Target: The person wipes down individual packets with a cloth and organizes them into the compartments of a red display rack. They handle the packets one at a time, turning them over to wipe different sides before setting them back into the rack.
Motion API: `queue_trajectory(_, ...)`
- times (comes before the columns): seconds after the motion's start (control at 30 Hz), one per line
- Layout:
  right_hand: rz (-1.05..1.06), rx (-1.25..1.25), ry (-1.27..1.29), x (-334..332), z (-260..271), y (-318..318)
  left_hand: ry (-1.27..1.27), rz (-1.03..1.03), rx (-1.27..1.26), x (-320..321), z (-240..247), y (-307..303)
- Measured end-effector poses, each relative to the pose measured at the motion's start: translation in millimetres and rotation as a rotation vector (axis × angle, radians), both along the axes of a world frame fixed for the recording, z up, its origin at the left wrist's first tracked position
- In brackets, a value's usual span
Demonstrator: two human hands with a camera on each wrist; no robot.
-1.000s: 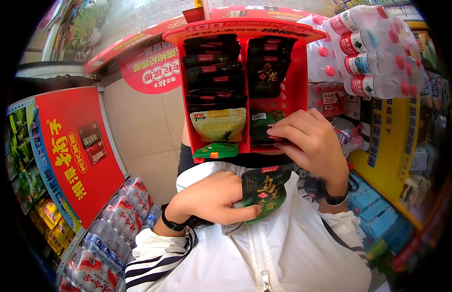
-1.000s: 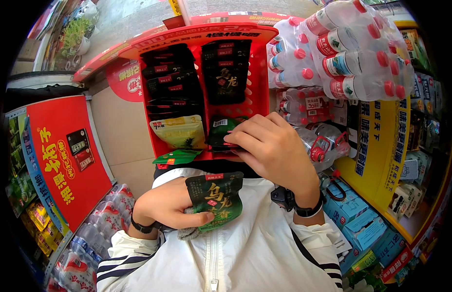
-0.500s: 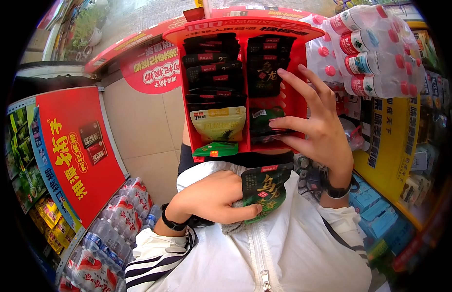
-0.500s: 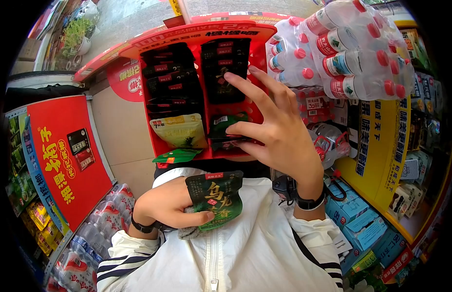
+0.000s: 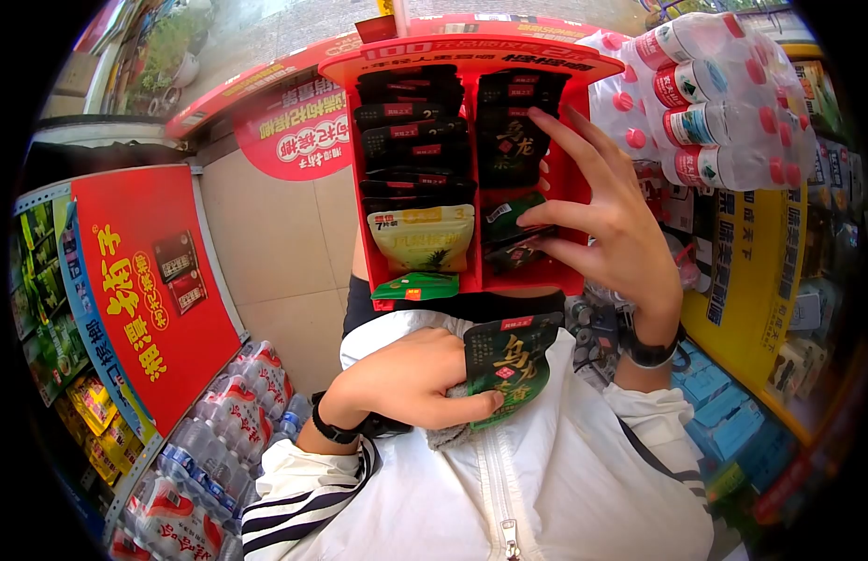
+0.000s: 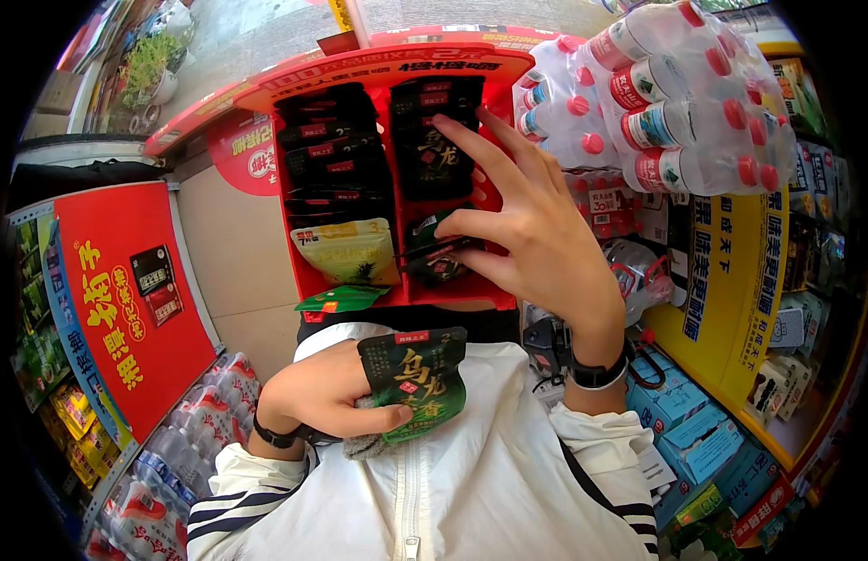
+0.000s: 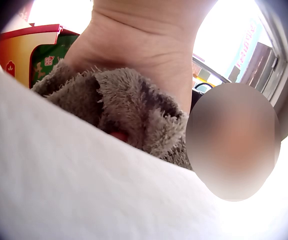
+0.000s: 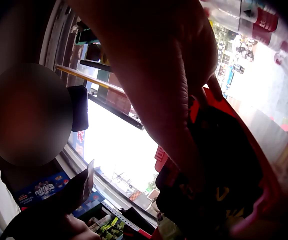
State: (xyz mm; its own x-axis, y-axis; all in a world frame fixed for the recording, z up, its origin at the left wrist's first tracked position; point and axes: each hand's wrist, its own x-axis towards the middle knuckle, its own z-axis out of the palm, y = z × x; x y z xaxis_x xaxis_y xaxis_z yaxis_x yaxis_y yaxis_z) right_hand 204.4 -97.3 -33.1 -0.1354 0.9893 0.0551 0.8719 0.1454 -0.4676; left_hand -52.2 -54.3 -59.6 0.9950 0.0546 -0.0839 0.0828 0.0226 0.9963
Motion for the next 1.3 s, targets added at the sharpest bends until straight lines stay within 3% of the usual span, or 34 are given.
queue_trajectory(1.3, 0.086, 0.024, 0.048, 2.5, -8.5, -3.1, 0.038, 0.012, 0.015, 0.6, -2.1, 2.8)
